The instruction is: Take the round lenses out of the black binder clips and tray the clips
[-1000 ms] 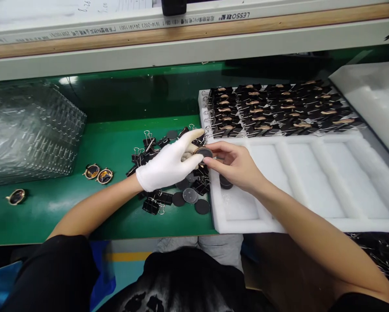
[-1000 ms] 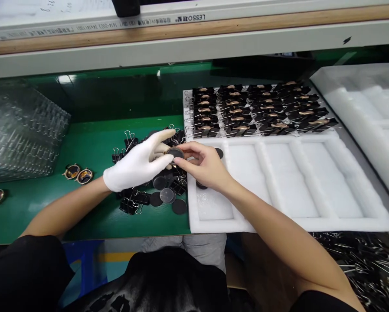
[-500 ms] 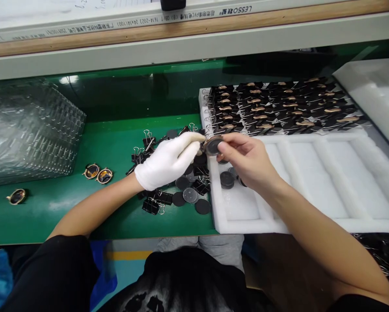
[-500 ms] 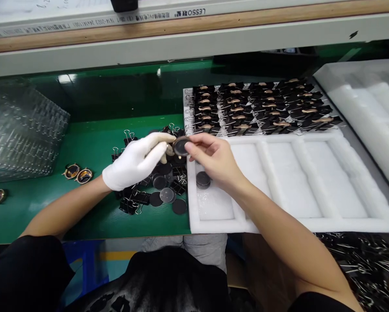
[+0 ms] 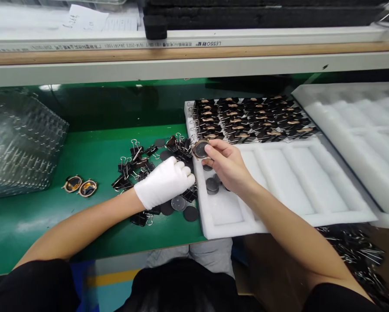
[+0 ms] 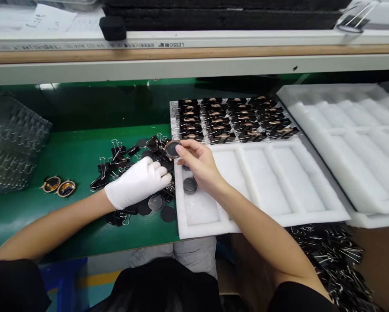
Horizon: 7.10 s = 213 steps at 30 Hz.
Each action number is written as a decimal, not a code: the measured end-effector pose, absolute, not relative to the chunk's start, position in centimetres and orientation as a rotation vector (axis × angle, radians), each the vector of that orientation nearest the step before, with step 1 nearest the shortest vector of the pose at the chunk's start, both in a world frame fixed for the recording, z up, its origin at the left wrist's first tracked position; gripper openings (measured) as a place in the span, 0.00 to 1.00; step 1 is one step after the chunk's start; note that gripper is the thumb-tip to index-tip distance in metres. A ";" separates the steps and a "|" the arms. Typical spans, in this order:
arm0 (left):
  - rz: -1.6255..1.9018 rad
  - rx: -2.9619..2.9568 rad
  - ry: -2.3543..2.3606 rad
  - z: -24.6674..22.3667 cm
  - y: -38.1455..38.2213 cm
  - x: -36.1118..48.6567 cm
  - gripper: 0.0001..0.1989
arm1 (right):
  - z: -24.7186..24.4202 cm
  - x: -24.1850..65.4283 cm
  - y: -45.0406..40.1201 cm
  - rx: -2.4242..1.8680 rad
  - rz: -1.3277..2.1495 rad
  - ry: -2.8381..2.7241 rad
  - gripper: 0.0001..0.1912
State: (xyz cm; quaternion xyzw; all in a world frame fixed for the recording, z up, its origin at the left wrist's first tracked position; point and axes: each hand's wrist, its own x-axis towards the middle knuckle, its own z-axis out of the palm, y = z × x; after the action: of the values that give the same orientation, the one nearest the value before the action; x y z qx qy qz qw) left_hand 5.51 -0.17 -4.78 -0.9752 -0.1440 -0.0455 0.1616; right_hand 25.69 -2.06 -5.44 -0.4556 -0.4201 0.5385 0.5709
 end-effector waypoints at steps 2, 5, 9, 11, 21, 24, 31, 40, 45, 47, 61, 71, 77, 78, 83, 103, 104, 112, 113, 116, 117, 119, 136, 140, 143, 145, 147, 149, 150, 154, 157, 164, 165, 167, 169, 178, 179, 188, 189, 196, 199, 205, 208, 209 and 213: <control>-0.175 -2.767 -0.420 -4.9 -0.1 5.6 0.12 | -5.5 25.7 -2.0 -1.071 1.252 -1.031 0.18; -0.356 -2.744 -0.468 -5.0 0.3 5.5 0.12 | -5.8 25.8 -1.9 -1.047 1.221 -1.093 0.17; -0.698 -2.755 -0.878 -3.9 1.5 4.7 0.16 | -6.1 26.2 -1.8 -0.891 1.239 -1.134 0.13; -0.970 -2.805 -1.274 -2.8 2.0 4.2 0.14 | -6.1 26.3 -1.9 -0.807 1.261 -1.161 0.12; -1.178 -3.341 -1.726 -1.1 2.0 3.6 0.20 | -6.8 25.7 -3.0 -0.782 1.362 -1.317 0.10; -0.832 -3.289 -1.446 -1.0 2.1 3.0 0.28 | -6.4 25.9 -3.2 -0.828 1.339 -1.360 0.09; -0.188 -3.209 -1.542 0.7 1.4 2.9 0.29 | -5.5 26.1 -3.8 -0.929 1.444 -1.475 0.14; -0.374 -3.286 -1.728 0.1 2.8 2.6 0.23 | -4.3 26.9 -3.0 -1.015 1.398 -1.267 0.13; -0.300 -3.344 -1.751 0.7 3.2 2.4 0.22 | -4.3 27.7 -2.2 -1.104 1.255 -1.307 0.16; -0.279 -3.252 -1.803 1.4 4.6 1.1 0.24 | -4.3 27.5 -2.3 -1.138 1.279 -1.309 0.17; 0.661 -2.480 -2.732 -0.8 12.2 -13.8 0.42 | -3.5 26.6 -2.3 -1.275 1.495 -1.397 0.24; -0.074 -2.073 -2.500 -3.3 14.5 -8.3 0.40 | -1.6 16.4 7.6 -1.131 1.640 -1.813 0.34; -0.132 -1.884 -2.578 -6.2 14.0 -8.2 0.31 | -3.8 12.0 12.6 -1.177 1.304 -2.140 0.25; -0.133 -1.875 -2.584 -6.4 14.0 -8.4 0.31 | -4.1 11.8 13.2 -1.178 1.281 -2.166 0.24; -0.089 -1.878 -2.599 -6.6 13.7 -9.0 0.28 | -5.1 11.1 15.1 -1.163 1.213 -2.321 0.26; -0.202 -1.915 -2.632 -7.4 13.6 -9.2 0.28 | -4.1 9.8 11.4 -1.651 0.851 -2.475 0.16; -0.214 -1.904 -2.634 -7.4 13.5 -9.2 0.28 | -4.1 9.5 11.6 -1.674 0.831 -2.450 0.19; -0.273 -1.827 -2.668 -7.5 13.3 -9.2 0.28 | -4.6 6.0 12.7 -1.795 0.750 -2.578 0.29; -0.276 -1.832 -2.668 -7.6 13.3 -9.2 0.28 | -4.8 5.8 12.7 -1.796 0.742 -2.582 0.29; -0.303 -1.824 -2.682 -7.6 13.4 -9.2 0.28 | -5.2 5.5 12.4 -1.784 0.720 -2.582 0.29; -0.310 -1.820 -2.687 -7.7 13.4 -9.2 0.28 | -5.3 5.4 12.3 -1.778 0.707 -2.584 0.29; -0.309 -1.819 -2.695 -7.7 13.4 -9.2 0.28 | -5.4 5.4 12.2 -1.763 0.677 -2.595 0.29; -0.305 -1.916 -2.657 -7.8 13.6 -9.4 0.29 | -6.1 5.6 12.3 -1.695 0.581 -2.642 0.30; -0.414 -1.931 -2.673 -8.0 13.7 -9.5 0.28 | -6.2 6.0 12.2 -1.612 0.588 -2.626 0.31; -0.583 -1.902 -2.722 -7.6 13.8 -9.6 0.27 | -6.0 6.0 12.3 -1.471 0.612 -2.607 0.22; -0.663 -1.896 -2.722 -6.8 13.8 -9.8 0.30 | -5.5 5.9 12.5 -1.395 0.635 -2.612 0.17; -0.816 -1.888 -2.661 -5.5 13.6 -10.1 0.34 | -4.7 5.9 12.9 -1.360 0.647 -2.586 0.15; -1.064 -1.879 -2.569 -3.9 13.1 -10.3 0.34 | -3.6 6.2 13.1 -1.351 0.633 -2.524 0.17; -1.164 -1.907 -2.538 -3.1 12.6 -10.3 0.33 | -3.1 6.6 13.0 -1.350 0.625 -2.473 0.19; -1.116 -2.289 -2.487 -0.3 10.1 -8.7 0.32 | -1.3 9.1 11.4 -1.187 0.944 -2.066 0.25; -1.026 -2.524 -2.244 1.0 8.2 -6.2 0.26 | -0.6 12.1 9.3 -1.029 1.517 -1.716 0.32; -0.465 -2.833 -2.079 0.1 9.2 -4.3 0.29 | -0.2 20.0 3.7 -1.106 1.927 -1.075 0.16; -0.343 -2.806 -2.096 -0.3 9.9 -4.5 0.27 | -0.2 20.9 3.1 -1.091 1.934 -0.988 0.17; -0.173 -2.812 -2.099 -1.2 11.1 -4.8 0.22 | 0.0 22.4 2.1 -1.055 1.929 -0.843 0.20; -0.080 -2.794 -2.112 -1.8 12.0 -5.2 0.21 | 0.1 23.2 1.7 -1.015 1.903 -0.758 0.23; 0.222 -2.549 -2.464 -1.6 13.0 -9.1 0.23 | -0.9 22.5 3.3 -1.200 1.714 -0.682 0.18; 0.194 -2.496 -2.501 -1.6 13.0 -9.1 0.25 | -1.0 22.1 3.8 -1.223 1.719 -0.694 0.18; -0.349 -1.856 -2.653 -5.5 13.9 -3.8 0.34 | -1.4 16.1 10.0 -1.280 1.753 -1.037 0.13; -0.369 -1.820 -2.670 -5.9 14.0 -3.7 0.33 | -1.7 15.6 10.7 -1.296 1.778 -1.073 0.12; -0.442 -1.703 -2.720 -7.4 13.5 -5.0 0.29 | -4.9 14.2 13.9 -1.322 1.710 -1.325 0.17; -0.455 -1.689 -2.714 -7.7 13.1 -5.0 0.28 | -5.8 14.3 14.6 -1.314 1.606 -1.509 0.20; -0.477 -1.646 -2.731 -8.0 12.8 -4.9 0.29 | -6.8 13.9 16.1 -1.307 1.402 -1.870 0.23; -0.487 -1.644 -2.724 -8.0 12.7 -4.9 0.29 | -7.2 13.5 16.5 -1.291 1.265 -2.041 0.23; -0.486 -1.643 -2.724 -8.0 12.7 -4.9 0.29 | -7.3 13.5 16.6 -1.267 1.204 -2.130 0.23; -0.501 -1.657 -2.721 -8.0 12.6 -4.8 0.29 | -7.8 13.6 17.1 -1.139 0.996 -2.430 0.25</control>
State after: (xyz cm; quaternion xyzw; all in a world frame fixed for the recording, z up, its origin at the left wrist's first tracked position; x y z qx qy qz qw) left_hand -4.80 12.61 -7.99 -0.5135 -0.8429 -0.1553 -0.0416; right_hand 13.59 17.06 -7.77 -0.3940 -0.8406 0.3445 0.1393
